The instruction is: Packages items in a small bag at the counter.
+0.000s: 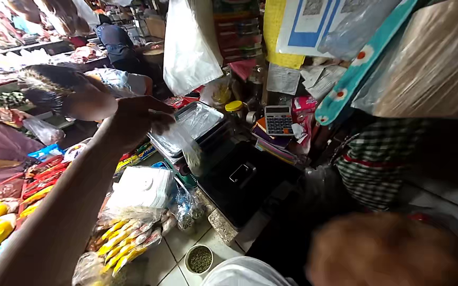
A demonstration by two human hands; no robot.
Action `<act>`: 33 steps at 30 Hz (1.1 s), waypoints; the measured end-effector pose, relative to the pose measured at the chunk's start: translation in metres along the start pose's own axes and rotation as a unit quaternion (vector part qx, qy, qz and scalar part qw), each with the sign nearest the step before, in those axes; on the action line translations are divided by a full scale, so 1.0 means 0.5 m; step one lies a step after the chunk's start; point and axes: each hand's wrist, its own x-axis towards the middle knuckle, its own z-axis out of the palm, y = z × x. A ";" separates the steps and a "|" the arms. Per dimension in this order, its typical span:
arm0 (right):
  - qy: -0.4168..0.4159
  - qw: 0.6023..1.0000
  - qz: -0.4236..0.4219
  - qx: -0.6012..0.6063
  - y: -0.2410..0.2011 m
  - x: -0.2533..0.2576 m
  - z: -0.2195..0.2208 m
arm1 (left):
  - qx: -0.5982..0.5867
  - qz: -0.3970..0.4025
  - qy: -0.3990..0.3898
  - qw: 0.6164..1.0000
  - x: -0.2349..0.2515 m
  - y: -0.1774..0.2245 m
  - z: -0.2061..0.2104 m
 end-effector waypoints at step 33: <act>-0.444 0.831 0.331 -0.046 0.516 -0.024 0.160 | -0.025 -0.158 -0.100 0.982 -0.377 -0.073 0.078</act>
